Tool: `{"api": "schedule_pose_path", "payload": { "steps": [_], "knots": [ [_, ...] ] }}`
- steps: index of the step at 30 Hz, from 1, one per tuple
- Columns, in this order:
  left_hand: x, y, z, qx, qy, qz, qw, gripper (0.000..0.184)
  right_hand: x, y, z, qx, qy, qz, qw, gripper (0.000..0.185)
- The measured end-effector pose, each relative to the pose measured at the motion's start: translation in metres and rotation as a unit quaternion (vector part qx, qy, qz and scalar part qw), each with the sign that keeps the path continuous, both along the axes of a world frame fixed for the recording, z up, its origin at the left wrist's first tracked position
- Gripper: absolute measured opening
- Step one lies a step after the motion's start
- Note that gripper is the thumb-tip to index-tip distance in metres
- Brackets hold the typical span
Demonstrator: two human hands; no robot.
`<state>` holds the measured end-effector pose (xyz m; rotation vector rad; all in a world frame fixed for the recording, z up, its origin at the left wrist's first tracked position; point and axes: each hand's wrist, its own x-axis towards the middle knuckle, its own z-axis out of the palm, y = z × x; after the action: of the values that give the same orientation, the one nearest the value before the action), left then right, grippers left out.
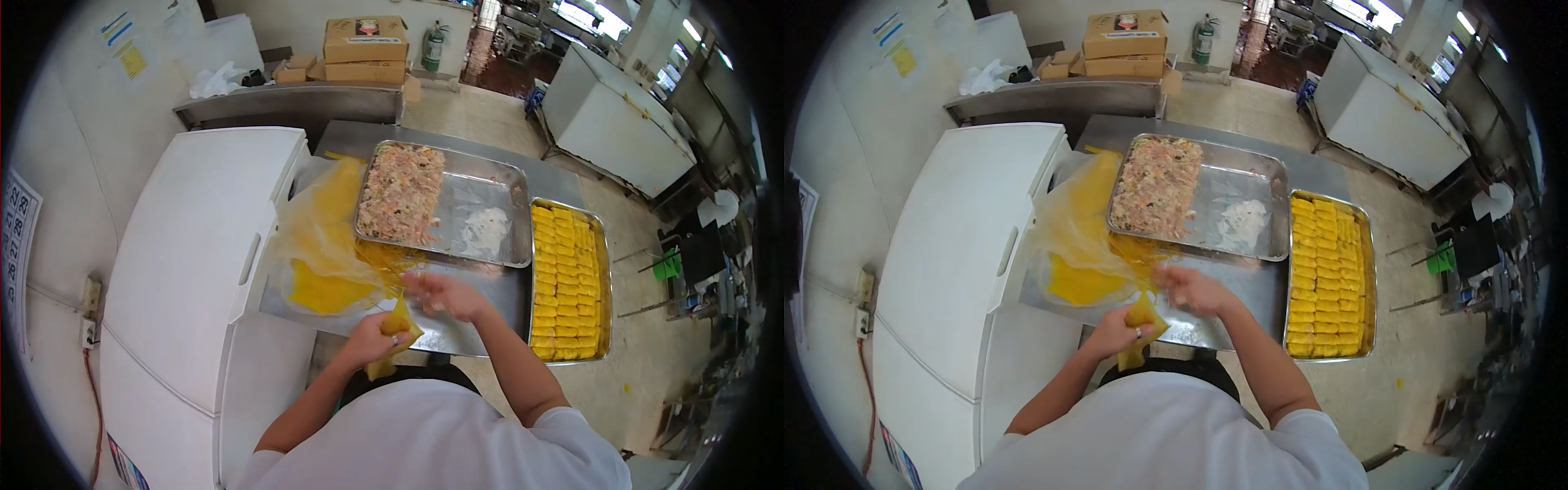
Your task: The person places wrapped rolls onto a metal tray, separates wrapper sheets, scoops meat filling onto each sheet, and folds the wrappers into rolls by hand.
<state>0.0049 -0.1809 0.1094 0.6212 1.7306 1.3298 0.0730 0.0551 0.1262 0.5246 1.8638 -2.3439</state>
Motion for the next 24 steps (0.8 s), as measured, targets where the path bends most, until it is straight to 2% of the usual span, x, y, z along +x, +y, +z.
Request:
{"api": "schedule_pose_path", "payload": {
  "steps": [1, 3, 4, 6, 7, 9, 10, 13, 16, 20, 22, 24],
  "knots": [
    [0.0, 0.014, 0.003, 0.017, -0.017, 0.011, 1.0, 0.024, 0.02, 0.001, -0.001, -0.07, -0.019, 0.028, 0.997, 0.02],
    [-0.007, 0.047, -0.002, 0.017, -0.046, 0.056, 0.997, 0.03, 0.054, 0.008, -0.012, -0.011, -0.047, 0.114, 0.992, 0.022],
    [-0.013, 0.064, -0.009, 0.016, -0.06, 0.078, 0.995, 0.033, 0.063, 0.017, -0.019, -0.004, -0.08, 0.053, 0.995, 0.021],
    [-0.026, 0.096, -0.032, 0.05, -0.191, 0.022, 0.98, 0.04, 0.082, 0.031, -0.039, 0.005, -0.147, -0.073, 0.986, 0.019],
    [-0.029, 0.11, -0.047, 0.065, -0.255, -0.005, 0.965, 0.044, 0.09, 0.039, -0.047, 0.069, -0.18, -0.094, 0.977, 0.017],
    [-0.038, 0.127, -0.075, -0.017, -0.158, -0.062, 0.985, 0.054, 0.102, 0.059, -0.063, 0.196, -0.245, -0.134, 0.94, 0.015],
    [-0.04, 0.135, -0.08, -0.056, -0.106, -0.09, 0.989, 0.059, 0.111, 0.067, -0.073, 0.204, -0.243, -0.153, 0.936, 0.02],
    [-0.034, 0.151, -0.093, -0.092, 0.089, -0.066, 0.99, 0.069, 0.13, 0.081, -0.095, 0.335, -0.264, -0.151, 0.892, 0.027],
    [-0.025, 0.15, -0.106, -0.079, 0.071, -0.034, 0.994, 0.076, 0.138, 0.081, -0.099, 0.342, -0.243, -0.18, 0.89, 0.03],
    [-0.02, 0.145, -0.122, -0.046, 0.158, -0.021, 0.986, 0.073, 0.139, 0.07, -0.083, 0.411, -0.24, -0.186, 0.86, 0.029],
    [-0.016, 0.145, -0.102, -0.054, 0.197, 0.023, 0.979, 0.069, 0.141, 0.068, -0.087, 0.44, -0.234, -0.184, 0.847, 0.028],
    [-0.008, 0.135, -0.084, -0.075, 0.227, -0.008, 0.971, 0.067, 0.147, 0.066, -0.084, 0.45, -0.246, -0.126, 0.849, 0.027]
  ]
}}
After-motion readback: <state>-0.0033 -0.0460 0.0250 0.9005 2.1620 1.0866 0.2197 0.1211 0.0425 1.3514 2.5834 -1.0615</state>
